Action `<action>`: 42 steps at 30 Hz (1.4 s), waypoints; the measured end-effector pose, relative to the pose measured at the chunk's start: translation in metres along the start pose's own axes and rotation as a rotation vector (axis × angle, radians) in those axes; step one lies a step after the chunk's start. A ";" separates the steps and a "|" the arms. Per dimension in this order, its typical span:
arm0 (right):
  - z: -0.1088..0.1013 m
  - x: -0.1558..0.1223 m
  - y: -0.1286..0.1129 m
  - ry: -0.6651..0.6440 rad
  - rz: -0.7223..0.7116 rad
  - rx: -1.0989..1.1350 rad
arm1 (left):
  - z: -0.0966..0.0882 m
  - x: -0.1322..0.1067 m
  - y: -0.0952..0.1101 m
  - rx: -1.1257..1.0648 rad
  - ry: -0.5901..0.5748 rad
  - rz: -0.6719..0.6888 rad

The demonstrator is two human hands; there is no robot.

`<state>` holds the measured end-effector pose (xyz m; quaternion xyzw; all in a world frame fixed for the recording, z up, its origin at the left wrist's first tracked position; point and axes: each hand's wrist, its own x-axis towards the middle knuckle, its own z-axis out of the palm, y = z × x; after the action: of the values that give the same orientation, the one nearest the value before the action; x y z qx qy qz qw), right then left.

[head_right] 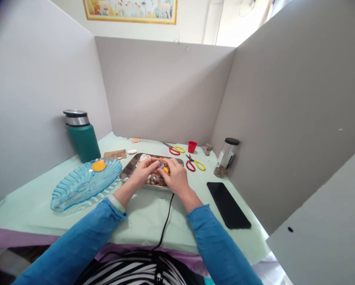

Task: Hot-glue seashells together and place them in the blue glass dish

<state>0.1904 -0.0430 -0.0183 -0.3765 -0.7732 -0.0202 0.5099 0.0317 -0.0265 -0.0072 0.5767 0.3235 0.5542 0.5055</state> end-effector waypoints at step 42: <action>0.002 0.000 0.006 0.015 0.027 0.087 | -0.003 -0.003 0.003 -0.014 -0.063 0.019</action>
<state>0.1924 -0.0373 -0.0213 -0.3642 -0.7643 0.0176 0.5319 0.0276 -0.0299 -0.0055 0.5932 0.2982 0.5429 0.5143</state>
